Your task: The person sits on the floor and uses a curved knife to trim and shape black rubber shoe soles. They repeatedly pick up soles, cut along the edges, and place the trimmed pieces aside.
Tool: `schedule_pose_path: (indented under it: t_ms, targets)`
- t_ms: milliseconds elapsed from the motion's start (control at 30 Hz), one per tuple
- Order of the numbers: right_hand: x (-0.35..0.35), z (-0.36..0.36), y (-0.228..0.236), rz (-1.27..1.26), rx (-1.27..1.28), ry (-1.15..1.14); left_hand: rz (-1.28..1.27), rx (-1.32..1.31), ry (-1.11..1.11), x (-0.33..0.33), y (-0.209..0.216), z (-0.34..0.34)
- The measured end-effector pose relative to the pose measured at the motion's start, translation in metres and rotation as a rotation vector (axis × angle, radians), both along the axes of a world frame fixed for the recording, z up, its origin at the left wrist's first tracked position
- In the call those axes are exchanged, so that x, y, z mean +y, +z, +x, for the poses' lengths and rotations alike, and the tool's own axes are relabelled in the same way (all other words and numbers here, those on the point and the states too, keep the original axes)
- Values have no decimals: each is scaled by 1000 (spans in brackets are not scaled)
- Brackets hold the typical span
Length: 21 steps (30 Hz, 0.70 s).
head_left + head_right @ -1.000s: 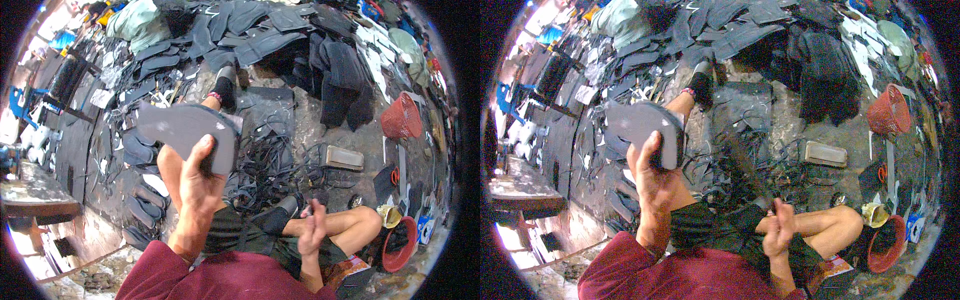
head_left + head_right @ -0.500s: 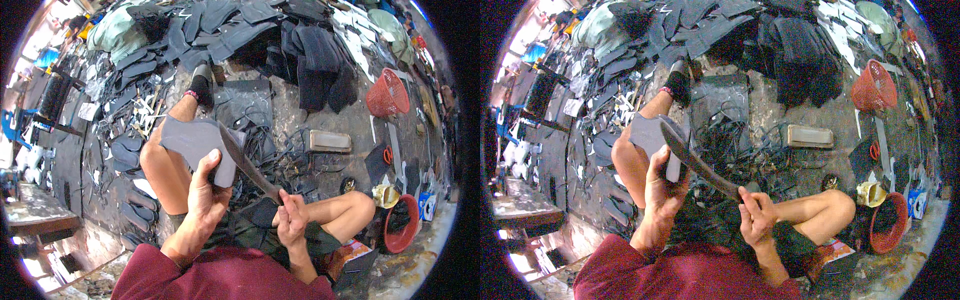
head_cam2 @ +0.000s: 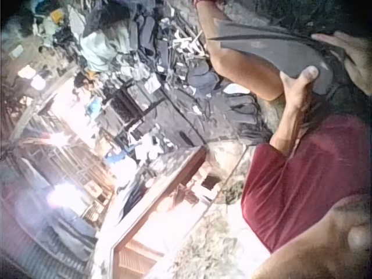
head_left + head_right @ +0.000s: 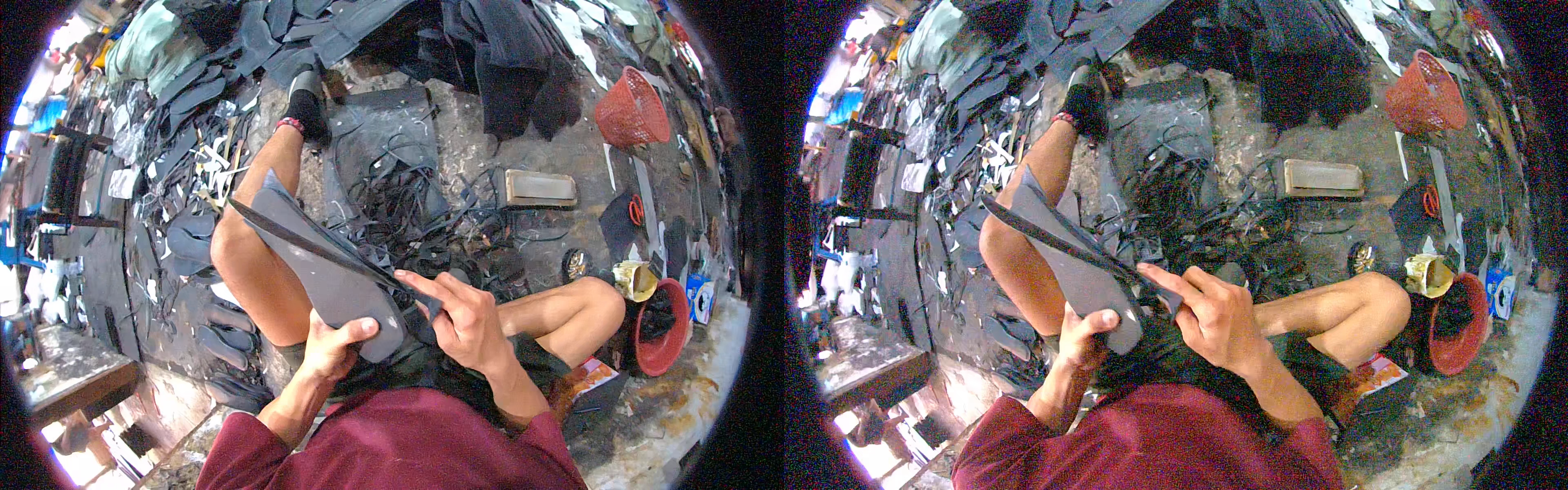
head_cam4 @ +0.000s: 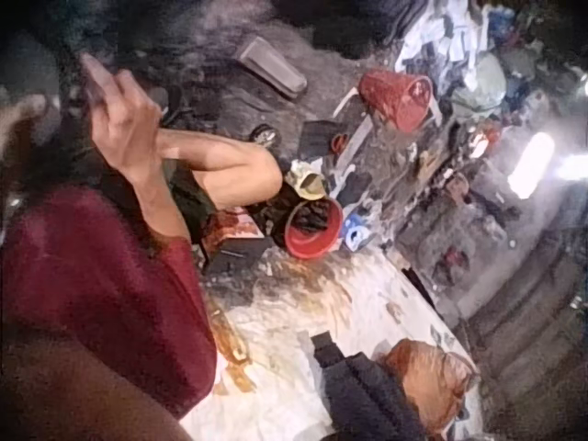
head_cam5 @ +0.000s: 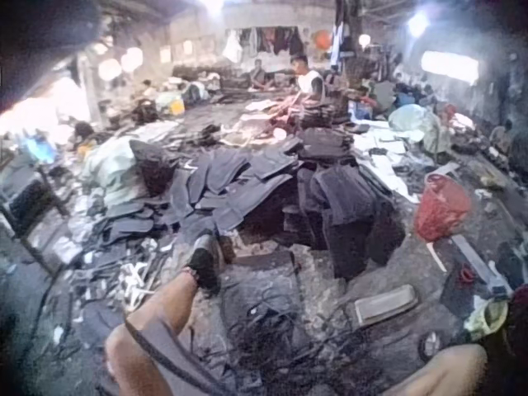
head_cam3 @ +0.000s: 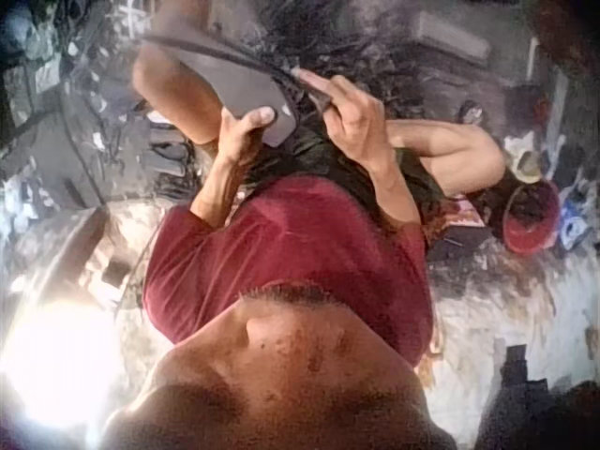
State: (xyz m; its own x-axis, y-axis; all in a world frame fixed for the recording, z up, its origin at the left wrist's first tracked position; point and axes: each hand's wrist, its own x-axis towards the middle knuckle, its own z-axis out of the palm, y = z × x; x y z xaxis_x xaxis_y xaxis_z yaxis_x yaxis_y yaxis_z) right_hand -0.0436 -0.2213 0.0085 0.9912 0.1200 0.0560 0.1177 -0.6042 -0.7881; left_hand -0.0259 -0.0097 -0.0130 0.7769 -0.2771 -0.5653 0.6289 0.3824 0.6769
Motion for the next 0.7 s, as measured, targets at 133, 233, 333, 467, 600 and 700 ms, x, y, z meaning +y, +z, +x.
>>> schedule_pose_path:
  t_ms: [133, 233, 333, 467, 600, 700]
  targets:
    - [17, 22, -16, 62, -18, 49, 61, -29, -137, 20, -4, 1]
    - [41, 41, -38, 68, -95, -17, 32, -67, -232, 23, -2, 8]
    - [62, 72, -52, 186, -207, -89, 46, -82, -283, 22, -1, 6]
    - [66, 62, -32, 201, -128, -39, 179, -399, -583, 44, 14, 10]
    - [69, 14, -22, 110, -263, -45, 3, -262, 199, 39, 29, 29]
    - [72, -4, -36, 134, -245, 15, -42, 5, 64, 51, 33, 38]
